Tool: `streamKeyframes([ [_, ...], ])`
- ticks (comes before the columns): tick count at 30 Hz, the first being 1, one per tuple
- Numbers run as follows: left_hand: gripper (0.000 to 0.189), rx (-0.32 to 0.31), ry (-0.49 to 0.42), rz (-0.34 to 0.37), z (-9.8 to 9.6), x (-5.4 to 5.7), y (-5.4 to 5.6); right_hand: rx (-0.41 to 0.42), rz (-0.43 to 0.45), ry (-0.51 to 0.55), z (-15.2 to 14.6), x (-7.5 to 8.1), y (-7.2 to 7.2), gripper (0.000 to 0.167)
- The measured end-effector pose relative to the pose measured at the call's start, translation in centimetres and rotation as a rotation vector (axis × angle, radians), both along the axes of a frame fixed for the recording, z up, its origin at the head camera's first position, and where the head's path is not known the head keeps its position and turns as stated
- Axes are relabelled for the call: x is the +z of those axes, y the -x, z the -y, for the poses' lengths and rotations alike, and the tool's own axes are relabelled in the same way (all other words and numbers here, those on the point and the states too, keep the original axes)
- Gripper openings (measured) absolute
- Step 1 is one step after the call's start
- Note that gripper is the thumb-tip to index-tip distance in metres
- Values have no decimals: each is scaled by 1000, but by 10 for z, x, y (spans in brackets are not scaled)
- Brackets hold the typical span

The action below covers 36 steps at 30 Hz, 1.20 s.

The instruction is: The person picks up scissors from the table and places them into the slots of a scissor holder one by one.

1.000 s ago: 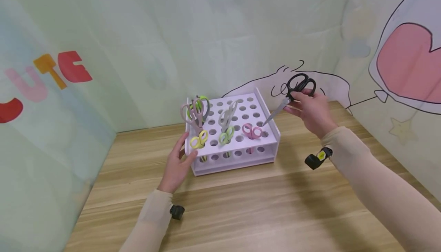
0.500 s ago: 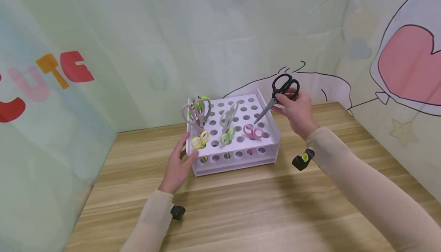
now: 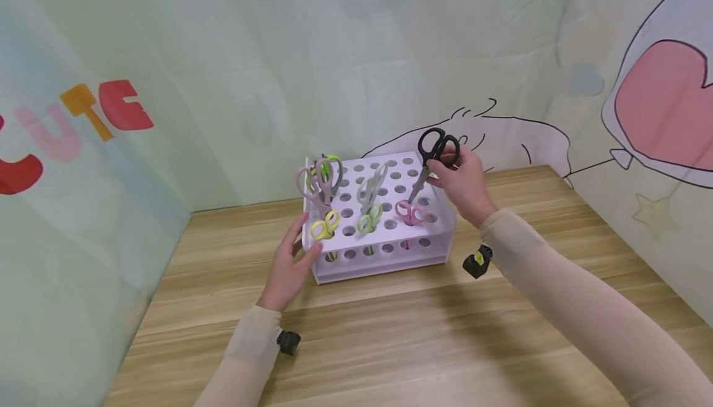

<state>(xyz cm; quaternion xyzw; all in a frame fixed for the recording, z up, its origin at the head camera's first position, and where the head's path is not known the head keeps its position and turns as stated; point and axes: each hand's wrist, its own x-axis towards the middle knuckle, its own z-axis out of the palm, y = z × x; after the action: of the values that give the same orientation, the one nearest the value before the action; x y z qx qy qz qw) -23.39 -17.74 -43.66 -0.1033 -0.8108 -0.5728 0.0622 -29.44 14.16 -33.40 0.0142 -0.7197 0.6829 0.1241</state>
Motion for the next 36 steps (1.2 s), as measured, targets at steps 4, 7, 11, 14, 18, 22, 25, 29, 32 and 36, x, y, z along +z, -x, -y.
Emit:
streamKeyframes([
  [4,64,0,-1,-2,1,0,0,34,-6,-61,4,-3,2,26],
  [7,66,-6,-9,3,1,-1,0,60,-12,-105,7,-6,2,26],
  [11,67,-12,-17,8,0,-3,1,88,-24,-183,9,-10,2,24],
  [14,67,-14,-21,10,0,-4,1,108,-18,-240,10,-13,2,24],
  [18,66,-15,-22,8,0,-3,-1,142,-8,-304,13,-17,3,23],
  [22,66,-9,-4,2,0,-1,1,166,11,-336,14,-18,6,21],
  [25,66,-1,4,3,0,0,1,166,29,-389,15,-18,6,20],
  [29,66,3,-2,16,0,0,1,162,38,-446,14,-21,5,20],
  [32,66,1,-5,17,0,-1,1,156,38,-463,13,-23,5,19],
  [36,67,-1,-5,15,0,-1,1,157,33,-490,13,-26,5,19],
])
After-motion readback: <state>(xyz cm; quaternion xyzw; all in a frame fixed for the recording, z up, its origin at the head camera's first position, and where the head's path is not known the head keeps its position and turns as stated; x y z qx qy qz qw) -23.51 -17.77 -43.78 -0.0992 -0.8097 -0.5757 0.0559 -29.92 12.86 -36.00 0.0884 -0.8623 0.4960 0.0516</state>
